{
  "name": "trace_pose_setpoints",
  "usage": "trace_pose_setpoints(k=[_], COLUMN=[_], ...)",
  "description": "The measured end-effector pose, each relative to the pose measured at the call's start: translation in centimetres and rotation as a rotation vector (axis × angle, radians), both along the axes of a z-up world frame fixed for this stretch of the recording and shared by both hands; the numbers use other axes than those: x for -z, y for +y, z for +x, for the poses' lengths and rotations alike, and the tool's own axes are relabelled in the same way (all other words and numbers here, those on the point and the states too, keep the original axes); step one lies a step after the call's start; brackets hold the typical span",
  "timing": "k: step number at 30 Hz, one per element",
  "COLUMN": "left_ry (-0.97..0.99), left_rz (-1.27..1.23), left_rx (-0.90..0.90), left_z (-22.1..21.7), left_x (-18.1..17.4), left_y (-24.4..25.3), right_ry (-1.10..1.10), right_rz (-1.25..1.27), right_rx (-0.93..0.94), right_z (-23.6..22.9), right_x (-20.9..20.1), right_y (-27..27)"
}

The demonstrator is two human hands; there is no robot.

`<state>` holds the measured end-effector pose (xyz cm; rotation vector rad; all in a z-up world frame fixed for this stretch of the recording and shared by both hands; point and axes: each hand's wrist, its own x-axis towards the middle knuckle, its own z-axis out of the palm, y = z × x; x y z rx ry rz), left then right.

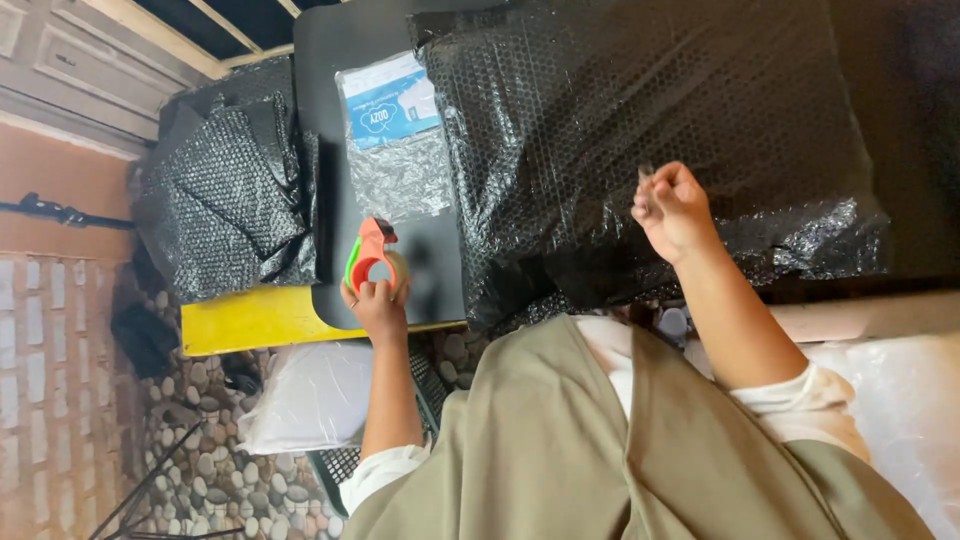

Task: Wrapping a bagged pillow in black bubble wrap and securing it with adhesive tape from a dispenser.

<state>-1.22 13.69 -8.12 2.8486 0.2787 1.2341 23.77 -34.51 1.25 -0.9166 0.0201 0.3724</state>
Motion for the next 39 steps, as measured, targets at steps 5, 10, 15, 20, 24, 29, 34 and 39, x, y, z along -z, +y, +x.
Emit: trace_pose_setpoints(k=[5,10,15,20,24,29,34,39], left_ry=[0.047,0.025,0.469,0.72,0.68,0.663,0.741,0.626], left_rz=[-0.024,-0.183,-0.363,-0.065,-0.094,-0.956,-0.962,-0.943], left_rx=[-0.115,-0.145,0.246,0.405,0.472,0.478,0.225,0.16], left_z=[-1.0,3.9,13.3,17.9,18.3,21.0,21.4,21.2], left_x=[1.3,-4.1,-11.3,-8.0,-7.3,-4.7,-9.5,-9.8], left_y=[-0.1,-5.3,-13.8,-17.0,-17.3,-14.7,-18.3,-19.2], right_ry=[0.249,0.209,0.15,0.158,0.183,0.174,0.114,0.059], right_rz=[0.313,0.164,0.069,0.124,0.141,-0.008,-0.129,-0.267], right_rx=[0.113,0.142,0.043,0.085,0.103,0.204,0.251,0.302], right_z=[6.7,8.8,7.7,7.1,5.7,5.3,5.1,5.2], right_x=[0.4,2.4,5.9,5.9,6.4,4.8,5.0,4.5], right_y=[6.5,10.3,10.0,9.9,11.7,14.0,15.7,16.8])
